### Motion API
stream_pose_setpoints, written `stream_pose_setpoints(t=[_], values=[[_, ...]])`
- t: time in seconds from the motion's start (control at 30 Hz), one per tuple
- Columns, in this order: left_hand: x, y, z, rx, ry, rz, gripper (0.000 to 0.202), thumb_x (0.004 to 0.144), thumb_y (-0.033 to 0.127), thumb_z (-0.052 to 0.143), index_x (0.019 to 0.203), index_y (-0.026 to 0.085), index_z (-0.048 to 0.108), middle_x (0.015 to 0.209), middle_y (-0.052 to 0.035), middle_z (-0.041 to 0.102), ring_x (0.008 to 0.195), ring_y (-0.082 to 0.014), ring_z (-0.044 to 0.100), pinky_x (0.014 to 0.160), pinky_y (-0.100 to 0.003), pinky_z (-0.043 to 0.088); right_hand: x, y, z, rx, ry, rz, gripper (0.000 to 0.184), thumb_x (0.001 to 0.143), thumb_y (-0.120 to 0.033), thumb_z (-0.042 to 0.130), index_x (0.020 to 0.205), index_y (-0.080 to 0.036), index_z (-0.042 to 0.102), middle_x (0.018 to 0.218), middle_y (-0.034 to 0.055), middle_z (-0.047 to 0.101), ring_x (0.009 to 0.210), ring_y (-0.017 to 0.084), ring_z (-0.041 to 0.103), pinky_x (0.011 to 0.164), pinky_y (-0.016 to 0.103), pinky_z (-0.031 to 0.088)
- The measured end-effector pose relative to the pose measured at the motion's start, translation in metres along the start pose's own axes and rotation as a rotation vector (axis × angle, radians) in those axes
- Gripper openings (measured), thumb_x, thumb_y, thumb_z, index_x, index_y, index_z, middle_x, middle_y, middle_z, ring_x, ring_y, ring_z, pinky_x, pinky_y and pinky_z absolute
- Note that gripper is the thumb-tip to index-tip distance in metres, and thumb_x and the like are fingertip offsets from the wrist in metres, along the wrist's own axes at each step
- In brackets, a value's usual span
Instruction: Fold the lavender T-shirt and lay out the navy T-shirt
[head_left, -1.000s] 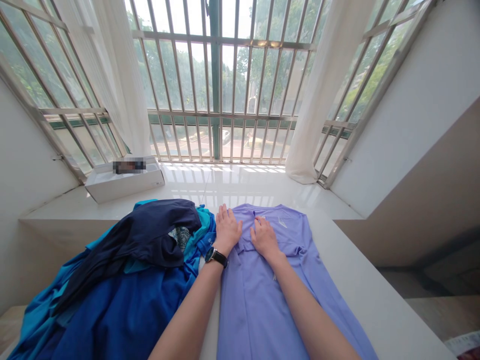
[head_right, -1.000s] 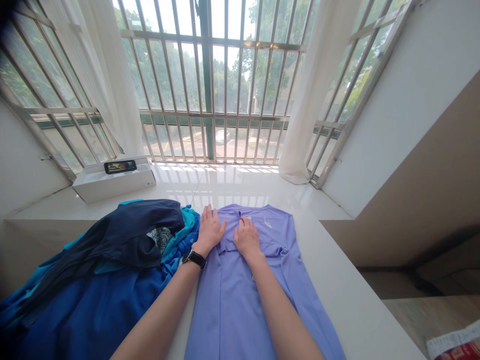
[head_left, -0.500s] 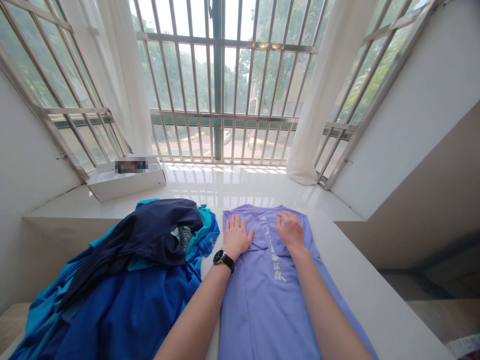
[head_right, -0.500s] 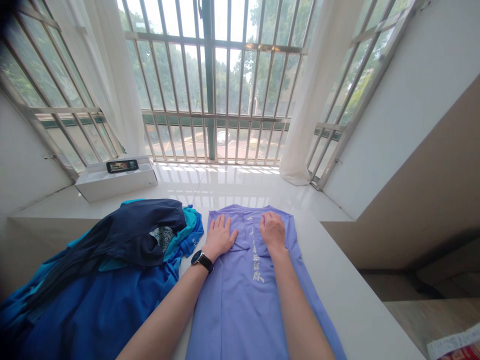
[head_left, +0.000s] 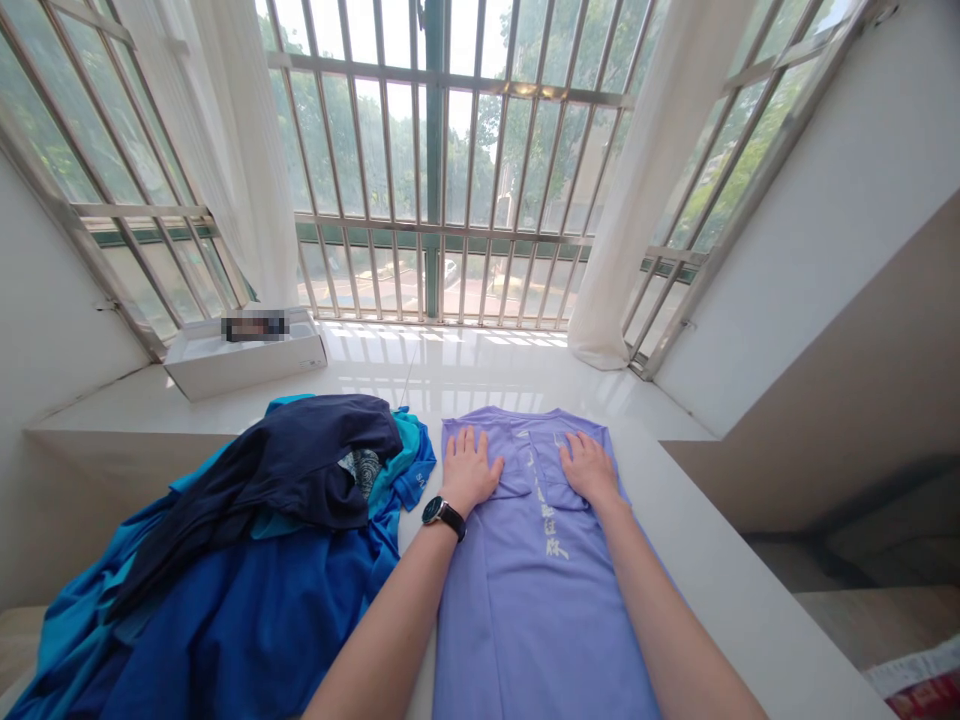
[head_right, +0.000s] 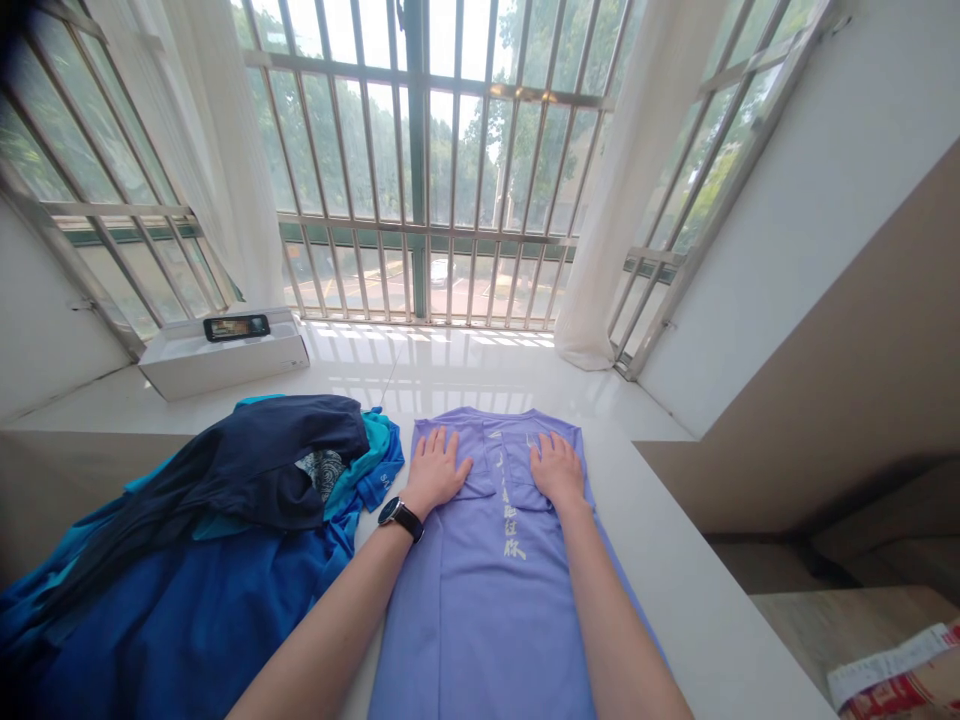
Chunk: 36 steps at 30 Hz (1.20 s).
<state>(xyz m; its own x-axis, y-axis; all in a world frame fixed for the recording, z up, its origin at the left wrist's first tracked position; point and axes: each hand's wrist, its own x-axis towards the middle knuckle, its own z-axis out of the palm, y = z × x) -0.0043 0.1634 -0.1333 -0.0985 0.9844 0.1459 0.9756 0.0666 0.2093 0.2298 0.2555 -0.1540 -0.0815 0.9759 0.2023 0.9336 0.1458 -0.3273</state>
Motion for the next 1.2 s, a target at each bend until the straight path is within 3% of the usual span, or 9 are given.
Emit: stream_pose_setpoints(t=[0.33, 0.43, 0.6, 0.73, 0.83, 0.93, 1.03, 1.2], values=[[-0.001, -0.006, -0.007, 0.039, -0.104, 0.034, 0.071, 0.097, 0.057, 0.029, 0.152, 0.012, 0.032, 0.159, -0.0176, 0.025, 0.148, -0.0315, 0.019, 0.119, -0.049, 0.015, -0.002, 0.001, 0.006, 0.211, 0.069, 0.049, 0.048, 0.086, -0.037, 0.052, 0.128, -0.016, 0.061, 0.146, 0.0146, 0.049, 0.139, 0.033, 0.036, 0.116, 0.052, 0.019], [0.0, -0.007, -0.01, 0.041, -0.125, 0.038, 0.072, 0.097, 0.058, 0.029, 0.152, 0.013, 0.032, 0.159, -0.0175, 0.025, 0.148, -0.0319, 0.019, 0.119, -0.05, 0.016, 0.004, 0.011, 0.003, 0.366, 0.114, 0.046, 0.046, 0.086, -0.044, 0.05, 0.121, -0.018, 0.064, 0.135, 0.0132, 0.059, 0.129, 0.03, 0.048, 0.113, 0.047, 0.029], [0.002, -0.002, -0.015, 0.018, -0.113, 0.046, 0.068, 0.098, 0.054, 0.032, 0.151, 0.011, 0.03, 0.158, -0.0205, 0.026, 0.148, -0.0333, 0.02, 0.117, -0.053, 0.019, 0.01, 0.028, -0.004, 0.64, 0.254, 0.064, 0.059, 0.092, -0.055, 0.027, 0.114, -0.015, 0.064, 0.119, 0.0129, 0.068, 0.11, 0.024, 0.062, 0.096, 0.038, 0.047], [-0.002, 0.014, -0.027, 0.017, -0.048, 0.123, 0.06, 0.097, 0.048, 0.039, 0.147, 0.016, 0.035, 0.155, -0.017, 0.035, 0.146, -0.0328, 0.023, 0.117, -0.054, 0.02, 0.007, 0.028, -0.011, 0.748, 0.351, 0.064, 0.057, 0.091, -0.058, 0.032, 0.105, -0.016, 0.067, 0.111, 0.0124, 0.071, 0.103, 0.023, 0.064, 0.09, 0.037, 0.049], [0.002, 0.033, -0.039, 0.014, -0.034, 0.185, 0.049, 0.095, 0.042, 0.047, 0.137, 0.017, 0.047, 0.142, -0.0156, 0.051, 0.137, -0.0321, 0.038, 0.112, -0.048, 0.03, 0.006, 0.027, -0.018, 0.753, 0.427, 0.085, 0.052, 0.091, -0.056, 0.035, 0.099, -0.016, 0.068, 0.107, 0.0124, 0.071, 0.1, 0.024, 0.064, 0.087, 0.036, 0.048], [0.021, 0.055, -0.044, 0.02, -0.081, 0.187, 0.036, 0.094, 0.039, 0.05, 0.119, 0.016, 0.061, 0.123, -0.0152, 0.063, 0.12, -0.0307, 0.053, 0.101, -0.042, 0.041, 0.006, 0.03, -0.025, 0.711, 0.473, 0.124, 0.049, 0.09, -0.052, 0.036, 0.096, -0.016, 0.068, 0.103, 0.0131, 0.071, 0.095, 0.024, 0.064, 0.082, 0.035, 0.048], [0.047, 0.075, -0.038, 0.025, -0.115, 0.178, 0.029, 0.092, 0.037, 0.053, 0.107, 0.016, 0.066, 0.111, -0.0151, 0.068, 0.111, -0.0313, 0.058, 0.094, -0.041, 0.043, 0.006, 0.037, -0.03, 0.629, 0.487, 0.155, 0.044, 0.088, -0.045, 0.037, 0.094, -0.014, 0.069, 0.101, 0.014, 0.07, 0.089, 0.024, 0.063, 0.077, 0.034, 0.048], [0.07, 0.09, -0.017, 0.005, -0.093, 0.136, 0.03, 0.093, 0.036, 0.05, 0.107, 0.016, 0.067, 0.112, -0.0159, 0.067, 0.109, -0.032, 0.059, 0.092, -0.043, 0.043, 0.004, 0.049, -0.031, 0.444, 0.44, 0.149, 0.034, 0.086, -0.028, 0.04, 0.097, -0.013, 0.069, 0.108, 0.0146, 0.065, 0.084, 0.02, 0.061, 0.088, 0.035, 0.046]])
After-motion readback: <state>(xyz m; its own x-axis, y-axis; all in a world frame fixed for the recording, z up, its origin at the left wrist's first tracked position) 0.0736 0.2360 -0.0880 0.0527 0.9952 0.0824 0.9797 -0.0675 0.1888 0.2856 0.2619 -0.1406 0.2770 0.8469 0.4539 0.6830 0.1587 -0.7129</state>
